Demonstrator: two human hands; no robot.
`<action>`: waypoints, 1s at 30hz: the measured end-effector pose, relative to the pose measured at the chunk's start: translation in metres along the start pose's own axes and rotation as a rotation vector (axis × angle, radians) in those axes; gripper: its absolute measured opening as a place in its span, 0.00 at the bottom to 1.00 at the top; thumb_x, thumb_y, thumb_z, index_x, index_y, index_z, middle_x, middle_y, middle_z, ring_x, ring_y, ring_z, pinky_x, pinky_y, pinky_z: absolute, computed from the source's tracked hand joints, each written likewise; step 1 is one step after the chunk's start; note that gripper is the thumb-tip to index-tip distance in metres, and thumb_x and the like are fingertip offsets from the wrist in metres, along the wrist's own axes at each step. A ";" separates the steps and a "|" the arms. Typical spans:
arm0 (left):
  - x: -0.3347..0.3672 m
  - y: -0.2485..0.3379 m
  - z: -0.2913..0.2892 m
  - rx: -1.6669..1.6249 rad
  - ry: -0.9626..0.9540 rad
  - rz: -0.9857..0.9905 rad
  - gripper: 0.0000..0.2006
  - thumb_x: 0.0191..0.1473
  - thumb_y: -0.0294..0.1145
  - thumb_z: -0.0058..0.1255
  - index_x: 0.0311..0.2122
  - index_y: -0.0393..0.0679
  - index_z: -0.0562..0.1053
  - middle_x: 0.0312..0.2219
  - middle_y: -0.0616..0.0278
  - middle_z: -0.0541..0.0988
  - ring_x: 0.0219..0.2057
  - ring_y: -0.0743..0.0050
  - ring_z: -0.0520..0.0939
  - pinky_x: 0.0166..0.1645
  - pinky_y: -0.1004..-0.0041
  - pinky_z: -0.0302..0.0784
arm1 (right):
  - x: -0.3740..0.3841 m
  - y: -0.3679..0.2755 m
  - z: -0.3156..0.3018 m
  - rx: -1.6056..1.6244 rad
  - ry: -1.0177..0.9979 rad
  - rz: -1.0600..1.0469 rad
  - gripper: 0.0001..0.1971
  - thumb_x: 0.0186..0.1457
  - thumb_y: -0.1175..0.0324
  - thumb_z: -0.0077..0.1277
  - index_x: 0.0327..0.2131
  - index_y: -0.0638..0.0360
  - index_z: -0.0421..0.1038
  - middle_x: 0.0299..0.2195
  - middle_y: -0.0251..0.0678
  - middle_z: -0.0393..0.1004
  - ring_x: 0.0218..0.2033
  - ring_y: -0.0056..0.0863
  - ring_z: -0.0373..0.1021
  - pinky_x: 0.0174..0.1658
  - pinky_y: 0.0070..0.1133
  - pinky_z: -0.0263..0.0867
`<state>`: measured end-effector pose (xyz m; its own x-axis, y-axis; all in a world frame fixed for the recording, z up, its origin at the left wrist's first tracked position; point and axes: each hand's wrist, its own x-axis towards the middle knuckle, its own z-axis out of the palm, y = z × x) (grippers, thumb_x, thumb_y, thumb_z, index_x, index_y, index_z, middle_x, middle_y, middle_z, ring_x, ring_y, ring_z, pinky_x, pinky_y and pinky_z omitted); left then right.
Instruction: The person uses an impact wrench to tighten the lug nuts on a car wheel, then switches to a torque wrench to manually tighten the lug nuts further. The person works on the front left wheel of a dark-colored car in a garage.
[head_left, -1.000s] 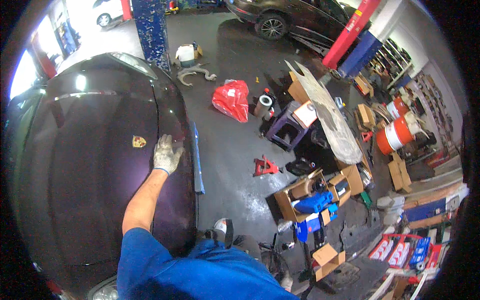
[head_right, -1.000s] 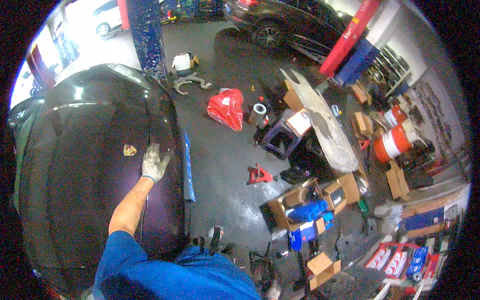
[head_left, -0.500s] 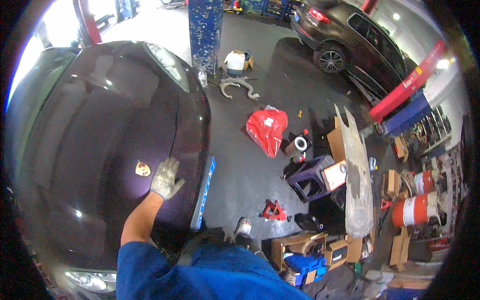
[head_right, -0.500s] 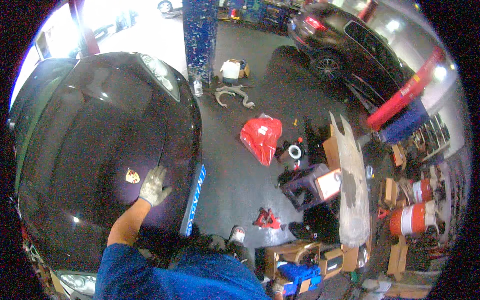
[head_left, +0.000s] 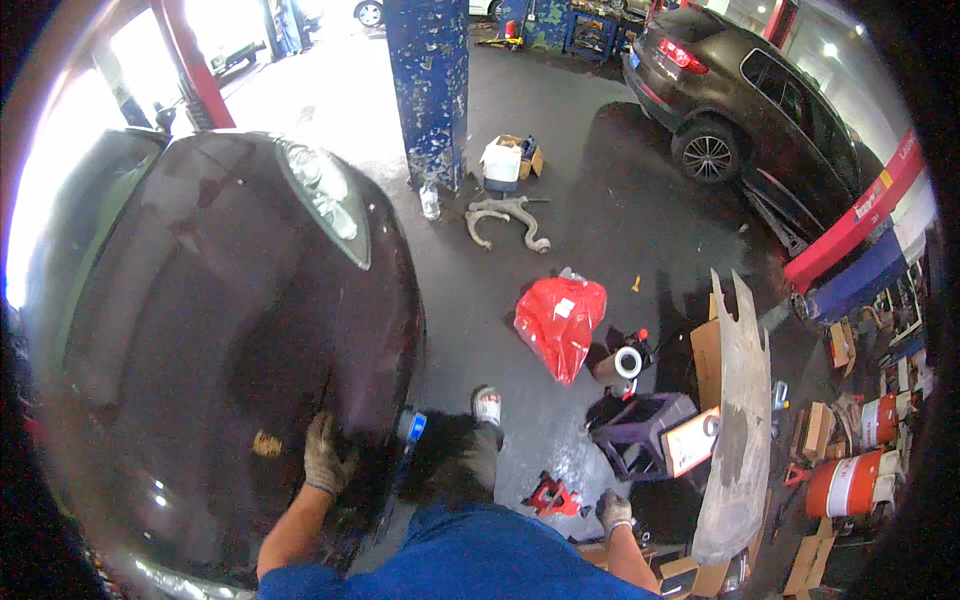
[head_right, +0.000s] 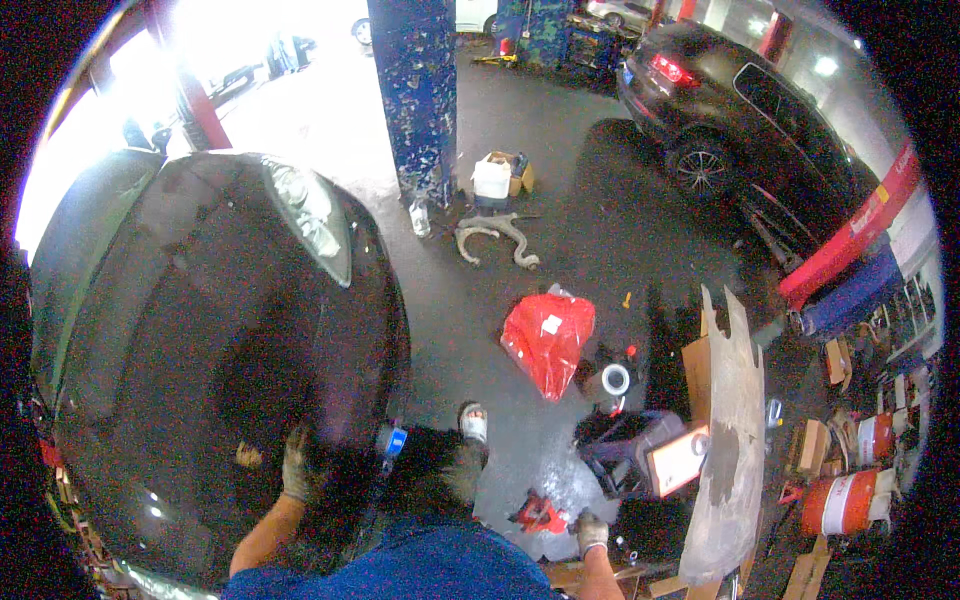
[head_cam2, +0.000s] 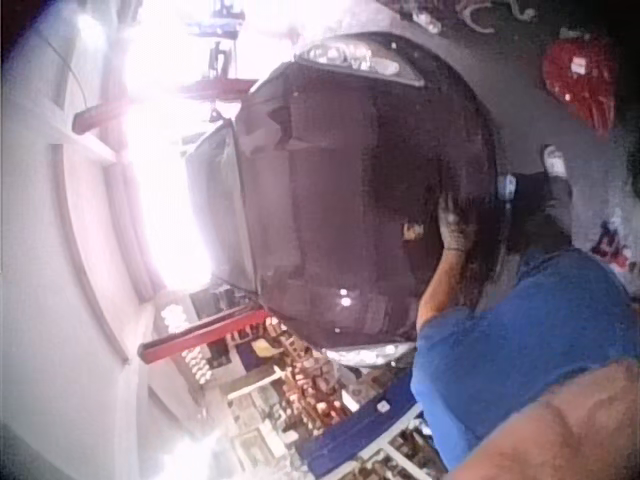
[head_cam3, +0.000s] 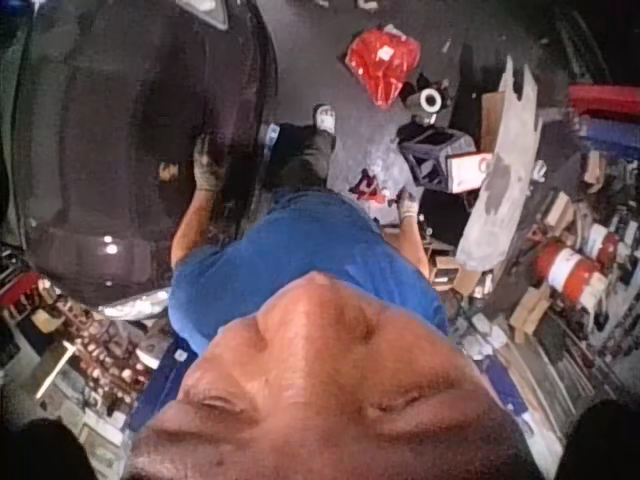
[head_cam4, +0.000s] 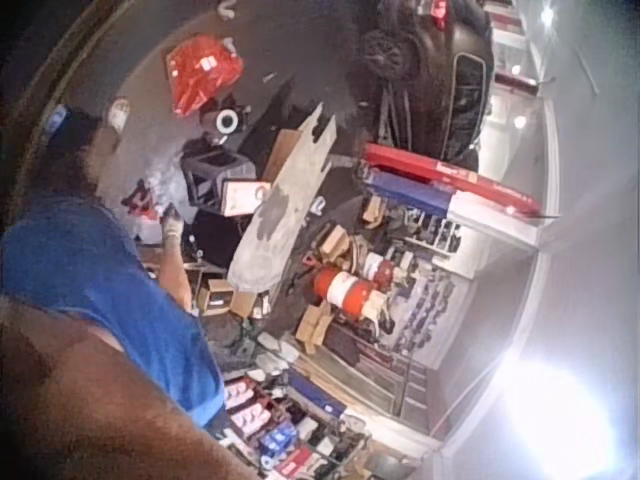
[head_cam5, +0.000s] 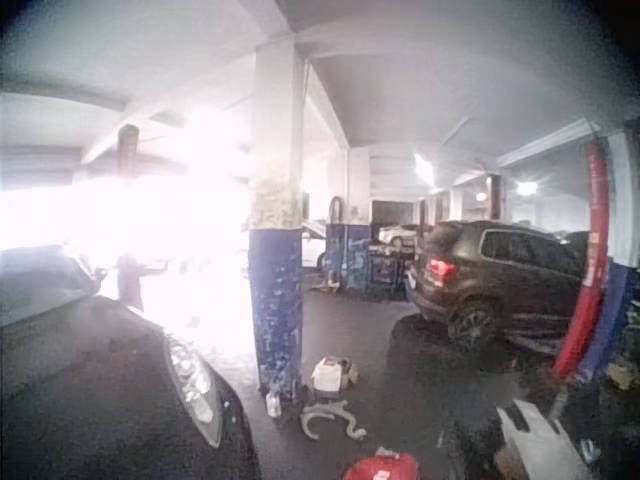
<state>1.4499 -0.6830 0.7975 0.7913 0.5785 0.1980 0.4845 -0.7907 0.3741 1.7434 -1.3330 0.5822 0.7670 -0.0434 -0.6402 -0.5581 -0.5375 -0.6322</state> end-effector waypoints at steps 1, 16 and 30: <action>0.016 0.008 0.016 -0.020 -0.002 -0.043 0.39 0.46 0.37 0.65 0.63 0.34 0.65 0.62 0.37 0.68 0.64 0.36 0.67 0.68 0.51 0.65 | 0.021 -0.010 0.001 0.450 0.065 0.179 0.16 0.63 0.53 0.51 0.34 0.56 0.79 0.22 0.33 0.75 0.24 0.28 0.70 0.31 0.32 0.67; 0.448 0.113 0.100 -0.435 0.149 -0.066 0.30 0.49 0.30 0.66 0.58 0.37 0.72 0.54 0.41 0.76 0.56 0.40 0.78 0.60 0.57 0.76 | 0.217 -0.391 0.108 -0.826 -0.282 -0.103 0.16 0.61 0.60 0.53 0.49 0.55 0.75 0.37 0.46 0.82 0.37 0.41 0.80 0.37 0.36 0.76; 0.754 0.013 0.092 -0.447 0.421 -0.675 0.20 0.53 0.35 0.60 0.48 0.33 0.79 0.44 0.42 0.83 0.44 0.46 0.86 0.51 0.59 0.81 | 0.534 -0.953 0.409 -1.430 -0.391 -0.878 0.11 0.60 0.61 0.50 0.37 0.57 0.78 0.44 0.56 0.79 0.48 0.50 0.77 0.50 0.39 0.73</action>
<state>2.0872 -0.2755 0.8687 0.1480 0.9848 0.0905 0.5363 -0.1568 0.8293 2.5553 -0.5000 0.6643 0.4274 0.7251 -0.5399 0.8214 -0.5609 -0.1031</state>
